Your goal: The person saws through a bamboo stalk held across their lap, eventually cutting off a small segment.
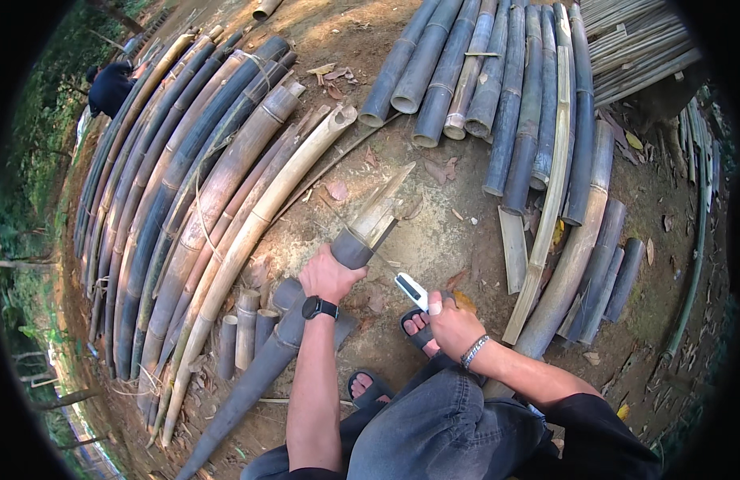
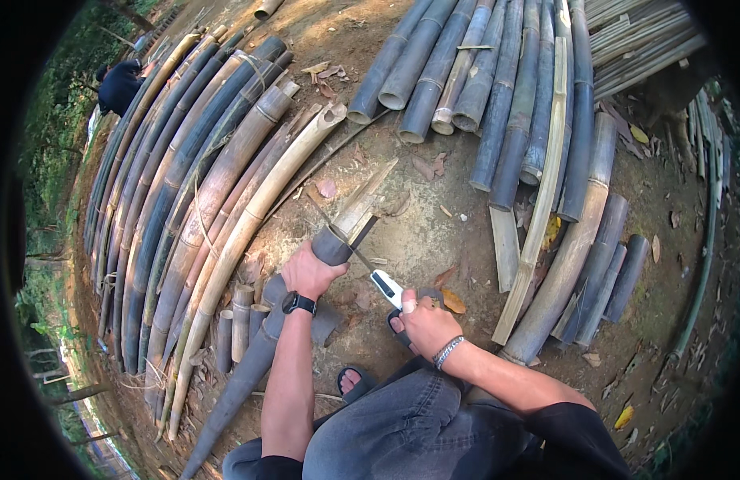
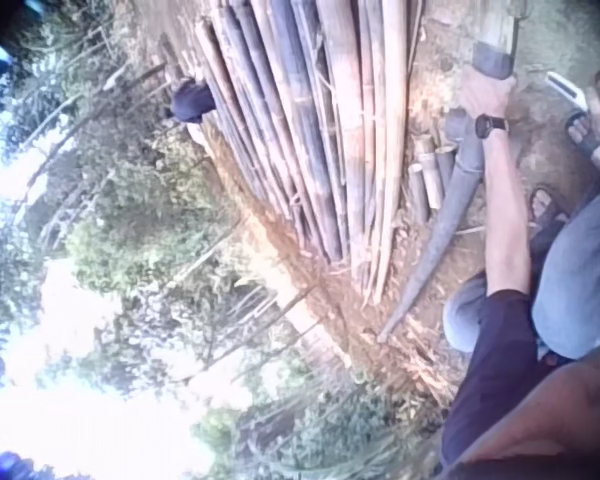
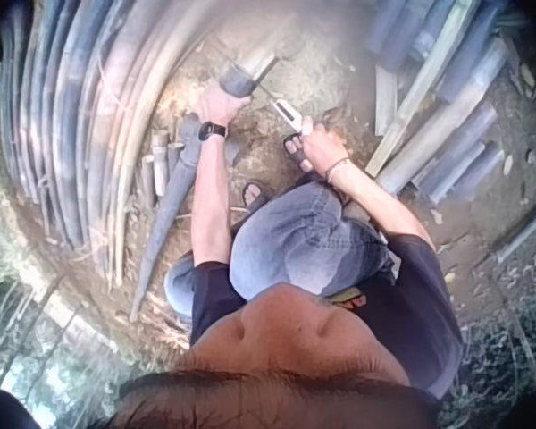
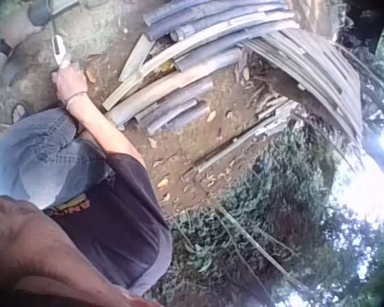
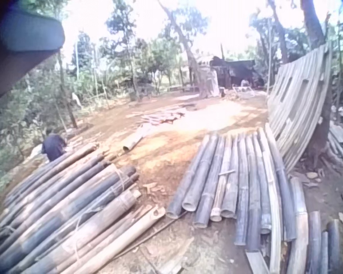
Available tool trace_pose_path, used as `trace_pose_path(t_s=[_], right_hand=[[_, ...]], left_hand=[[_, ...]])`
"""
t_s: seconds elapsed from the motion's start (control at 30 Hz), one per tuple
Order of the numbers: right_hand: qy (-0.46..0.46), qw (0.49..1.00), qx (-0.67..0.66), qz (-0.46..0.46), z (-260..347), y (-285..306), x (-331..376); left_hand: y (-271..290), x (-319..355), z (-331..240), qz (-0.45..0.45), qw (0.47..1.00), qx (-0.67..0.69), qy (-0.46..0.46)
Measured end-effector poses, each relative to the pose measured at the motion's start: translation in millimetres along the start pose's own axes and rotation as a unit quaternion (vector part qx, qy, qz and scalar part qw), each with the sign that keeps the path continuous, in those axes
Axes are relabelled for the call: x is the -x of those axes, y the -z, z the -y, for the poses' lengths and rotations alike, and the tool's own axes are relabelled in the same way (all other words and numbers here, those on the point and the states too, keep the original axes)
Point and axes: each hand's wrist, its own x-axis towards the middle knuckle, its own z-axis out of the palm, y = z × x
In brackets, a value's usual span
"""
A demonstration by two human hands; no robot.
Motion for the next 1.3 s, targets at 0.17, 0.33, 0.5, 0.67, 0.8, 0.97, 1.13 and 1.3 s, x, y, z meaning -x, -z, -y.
trace_pose_path(t_s=[0.17,0.33,0.5,0.67,0.8,0.97,1.13,1.3], right_hand=[[-0.024,1.000,0.007,0.019,-0.9,7.5,27.1],[0.005,1.000,-0.018,0.000,13.0,5.6,-5.5],[-0.033,0.999,0.003,0.003,-16.2,-9.4,32.5],[-0.031,0.999,-0.010,0.010,5.3,3.8,7.1],[-0.040,0.999,-0.010,0.014,-8.2,-0.3,30.7],[0.006,0.998,-0.044,-0.033,-2.3,-22.0,-19.3],[-0.009,0.999,-0.044,-0.024,-10.6,-4.7,20.9],[-0.006,0.995,-0.094,0.014,5.6,-0.9,-25.0]], left_hand=[[-1.0,-2.8,1.3,-0.004,1.000,-0.004,-0.008],[0.7,-3.1,-1.7,0.011,1.000,-0.002,-0.013],[2.7,1.1,-7.4,-0.009,1.000,-0.010,-0.008],[6.3,-2.9,-5.6,0.014,1.000,-0.010,-0.001],[2.3,-2.2,-4.4,-0.011,1.000,-0.015,-0.018],[5.0,-4.8,-8.7,0.014,1.000,-0.011,-0.014],[-0.1,-4.0,2.5,-0.022,1.000,-0.018,-0.005],[0.3,-4.8,-0.1,0.003,1.000,-0.012,0.004]])
